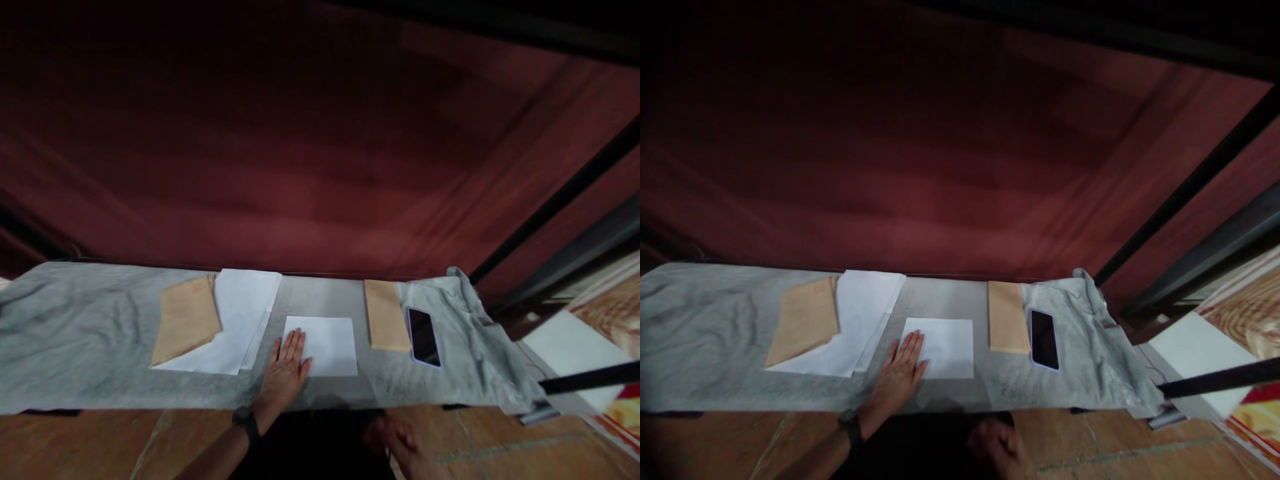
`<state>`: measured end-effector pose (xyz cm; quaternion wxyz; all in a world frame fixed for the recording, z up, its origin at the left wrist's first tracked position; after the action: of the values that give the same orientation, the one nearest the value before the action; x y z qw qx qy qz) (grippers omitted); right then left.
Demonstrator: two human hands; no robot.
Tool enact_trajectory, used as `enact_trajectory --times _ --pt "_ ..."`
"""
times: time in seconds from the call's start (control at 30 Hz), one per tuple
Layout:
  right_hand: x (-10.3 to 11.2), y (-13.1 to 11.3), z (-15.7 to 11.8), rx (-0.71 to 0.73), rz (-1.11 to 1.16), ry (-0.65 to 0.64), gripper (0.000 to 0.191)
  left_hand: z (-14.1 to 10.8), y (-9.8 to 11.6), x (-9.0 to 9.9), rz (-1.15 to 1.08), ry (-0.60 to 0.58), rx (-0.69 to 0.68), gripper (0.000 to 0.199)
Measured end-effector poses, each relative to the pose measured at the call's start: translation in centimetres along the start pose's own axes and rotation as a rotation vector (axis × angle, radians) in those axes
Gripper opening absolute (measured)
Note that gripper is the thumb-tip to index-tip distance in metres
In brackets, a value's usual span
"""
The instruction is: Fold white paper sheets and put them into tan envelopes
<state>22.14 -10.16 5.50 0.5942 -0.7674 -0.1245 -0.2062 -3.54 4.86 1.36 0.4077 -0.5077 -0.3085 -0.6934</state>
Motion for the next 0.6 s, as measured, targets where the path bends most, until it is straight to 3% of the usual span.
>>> enact_trajectory --times 0.03,0.1,0.23,0.33,0.4,0.6 --pt "-0.3 -1.7 1.3 0.067 0.063 -0.032 0.046 0.2 0.2 0.2 0.001 -0.013 0.005 0.057" --pt "-1.4 -4.9 4.7 0.197 0.082 0.078 0.044 0.9 0.6 0.7 0.010 -0.030 0.017 0.053" --pt "-6.5 -8.8 12.1 0.435 -0.207 0.199 0.044 2.4 1.5 1.7 0.009 -0.009 0.062 0.043" --pt "-10.2 -8.1 15.1 0.460 -0.521 0.230 0.044 2.7 1.5 1.5 -0.022 0.030 0.090 0.043" --pt "-11.4 -6.8 15.5 0.469 -0.655 0.265 0.045 2.5 1.1 1.2 -0.036 0.046 0.099 0.045" --pt "-10.8 -3.6 14.9 0.419 -0.788 0.383 0.050 2.4 0.6 0.9 -0.049 0.020 0.130 0.048"
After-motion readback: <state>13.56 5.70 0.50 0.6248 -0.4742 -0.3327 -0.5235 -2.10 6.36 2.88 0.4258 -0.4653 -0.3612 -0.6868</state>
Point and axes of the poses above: each hand's wrist, its own z-axis towards the middle knuckle, its own x-axis out of the back of the hand, y = z × x, the point moved 3 cm from there along z, towards the middle knuckle, and after that the axes turned 4 degrees about -x, right-handed, at the moved point
